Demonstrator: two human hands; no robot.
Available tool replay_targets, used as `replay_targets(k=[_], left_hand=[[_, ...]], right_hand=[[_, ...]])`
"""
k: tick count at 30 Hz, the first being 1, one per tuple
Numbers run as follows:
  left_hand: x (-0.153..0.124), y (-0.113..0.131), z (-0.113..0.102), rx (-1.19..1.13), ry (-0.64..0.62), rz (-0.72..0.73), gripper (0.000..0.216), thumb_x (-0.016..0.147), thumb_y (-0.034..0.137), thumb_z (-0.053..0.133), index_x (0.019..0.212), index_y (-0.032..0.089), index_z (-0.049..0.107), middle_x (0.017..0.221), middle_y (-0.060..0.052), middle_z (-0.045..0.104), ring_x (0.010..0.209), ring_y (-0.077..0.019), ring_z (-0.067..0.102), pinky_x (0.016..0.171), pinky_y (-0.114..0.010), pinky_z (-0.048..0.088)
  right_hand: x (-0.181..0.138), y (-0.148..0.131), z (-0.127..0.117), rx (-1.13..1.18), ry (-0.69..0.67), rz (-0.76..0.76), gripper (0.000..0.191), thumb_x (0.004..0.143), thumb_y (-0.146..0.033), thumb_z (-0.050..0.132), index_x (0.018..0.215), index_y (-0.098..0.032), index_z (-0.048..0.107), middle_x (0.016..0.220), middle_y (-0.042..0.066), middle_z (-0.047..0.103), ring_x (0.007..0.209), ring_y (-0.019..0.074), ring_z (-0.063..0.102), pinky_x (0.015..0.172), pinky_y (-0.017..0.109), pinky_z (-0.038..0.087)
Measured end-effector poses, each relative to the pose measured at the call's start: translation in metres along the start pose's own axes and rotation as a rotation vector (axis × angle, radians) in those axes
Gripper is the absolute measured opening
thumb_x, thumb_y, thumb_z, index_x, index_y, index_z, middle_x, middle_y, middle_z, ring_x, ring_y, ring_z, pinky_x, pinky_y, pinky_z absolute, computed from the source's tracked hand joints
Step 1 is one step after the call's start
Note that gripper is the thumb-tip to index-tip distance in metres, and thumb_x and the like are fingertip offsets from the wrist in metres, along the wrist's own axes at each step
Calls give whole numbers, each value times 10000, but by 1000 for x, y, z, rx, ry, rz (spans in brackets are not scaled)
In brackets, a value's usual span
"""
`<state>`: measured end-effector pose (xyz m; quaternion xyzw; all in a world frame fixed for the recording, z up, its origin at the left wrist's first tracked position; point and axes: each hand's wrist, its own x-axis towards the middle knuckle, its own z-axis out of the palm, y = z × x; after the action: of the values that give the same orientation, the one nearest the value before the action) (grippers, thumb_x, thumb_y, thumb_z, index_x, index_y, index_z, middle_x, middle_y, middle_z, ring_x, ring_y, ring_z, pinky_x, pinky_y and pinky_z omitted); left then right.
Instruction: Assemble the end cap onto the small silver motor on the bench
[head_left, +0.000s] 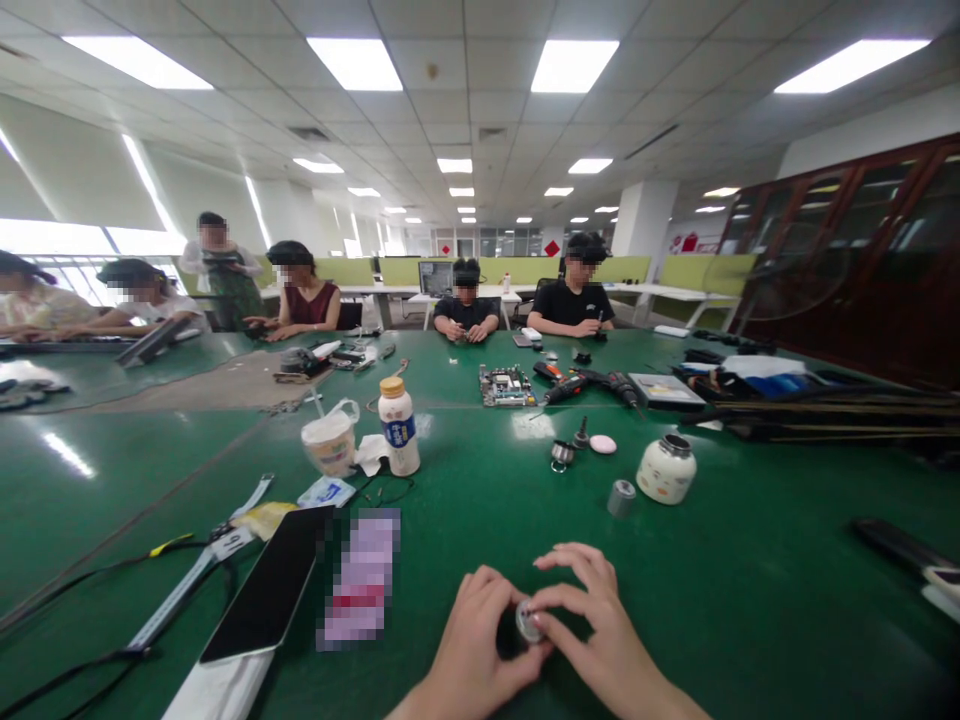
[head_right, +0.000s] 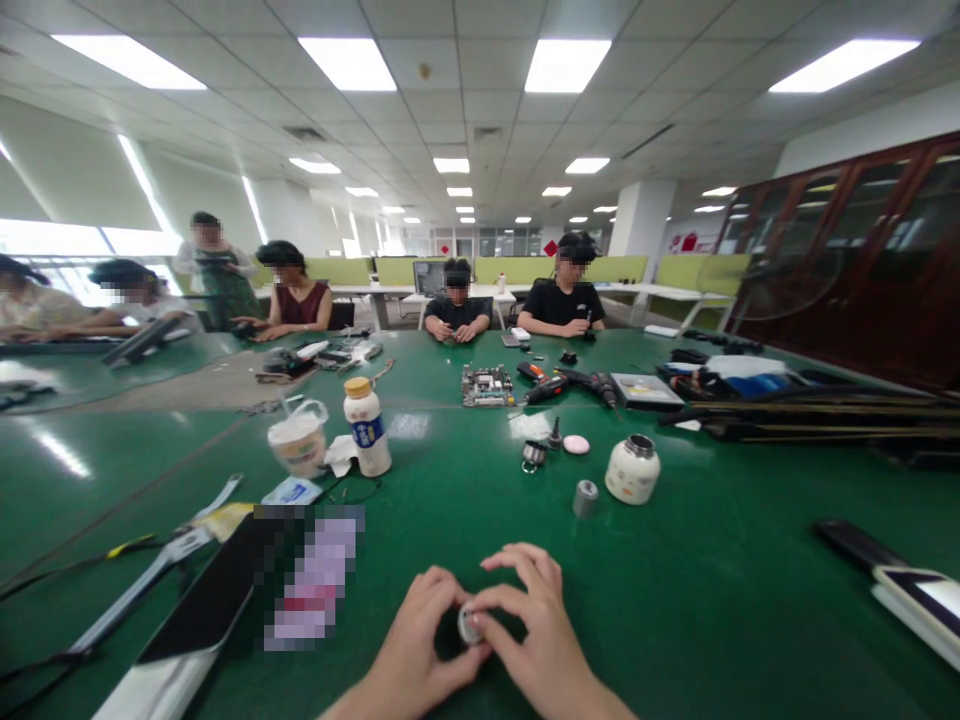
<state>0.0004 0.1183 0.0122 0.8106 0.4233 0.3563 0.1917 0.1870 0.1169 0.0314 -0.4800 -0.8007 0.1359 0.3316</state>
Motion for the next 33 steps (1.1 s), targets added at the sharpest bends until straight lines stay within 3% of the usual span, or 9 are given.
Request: replay_targets(k=[8, 13, 15, 20, 23, 26, 29, 31, 33], left_hand=[[-1, 1, 0, -2, 1, -2, 176, 734, 186, 708, 850, 180, 576, 866, -39, 626, 853, -213, 547, 753, -331, 421], [1, 3, -2, -14, -23, -52, 227, 698, 200, 751, 848, 177, 581, 872, -41, 635, 855, -221, 548, 767, -341, 421], [2, 3, -2, -19, -29, -56, 232, 694, 196, 755, 845, 177, 580, 874, -40, 635, 859, -223, 549, 774, -344, 420], [1, 0, 0, -15, -45, -44, 225, 712, 215, 745, 858, 172, 579, 896, -50, 632, 877, -231, 550, 783, -354, 416], [1, 1, -1, -8, -51, -56, 219, 716, 215, 740, 857, 173, 579, 891, -50, 624, 876, -230, 548, 785, -354, 413], [2, 1, -2, -4, -61, -68, 226, 710, 226, 745, 850, 175, 575, 885, -49, 621, 868, -230, 547, 772, -350, 413], [2, 0, -1, -14, -60, -58, 220, 715, 229, 734, 855, 178, 574, 893, -51, 624, 867, -230, 545, 760, -344, 416], [2, 0, 0, -17, -47, -45, 195, 718, 200, 709, 850, 178, 567, 889, -52, 624, 863, -224, 544, 758, -341, 419], [1, 0, 0, -14, -33, -32, 186, 711, 164, 686, 850, 176, 563, 885, -53, 623, 860, -220, 543, 758, -338, 421]], right_hand=[[4, -5, -8, 21, -63, -33, 128, 893, -373, 616, 882, -336, 738, 1123, 27, 657, 1170, 302, 479, 975, 508, 371], [4, 5, -13, 225, 170, 23, 445, 996, -427, 359, 775, -250, 702, 853, 73, 712, 1072, 302, 545, 941, 519, 382], [5, 6, -16, 336, 167, 43, 481, 1003, -452, 308, 795, -242, 688, 899, 92, 721, 1147, 305, 520, 966, 514, 390], [1, -1, -14, 451, -49, 47, 354, 967, -486, 415, 1102, -262, 653, 1305, 100, 601, 1266, 283, 489, 1060, 498, 365], [-1, 3, -10, 451, 97, 67, 355, 969, -490, 398, 995, -242, 651, 1003, 90, 710, 1052, 261, 623, 1096, 524, 303], [0, 11, -10, 489, 291, 155, 310, 985, -451, 366, 915, -236, 578, 677, 6, 655, 756, 207, 661, 1075, 511, 337], [2, 12, -10, 421, 212, 157, 211, 900, -412, 555, 989, -225, 599, 907, 63, 706, 932, 241, 660, 999, 464, 431], [3, 7, -7, 316, 107, 102, 277, 799, -335, 692, 1051, -232, 639, 1046, 83, 710, 1115, 281, 593, 1033, 488, 396], [2, 1, -2, 245, 25, 52, 280, 757, -266, 731, 1032, -257, 682, 1037, 60, 726, 1131, 283, 586, 1091, 534, 312]])
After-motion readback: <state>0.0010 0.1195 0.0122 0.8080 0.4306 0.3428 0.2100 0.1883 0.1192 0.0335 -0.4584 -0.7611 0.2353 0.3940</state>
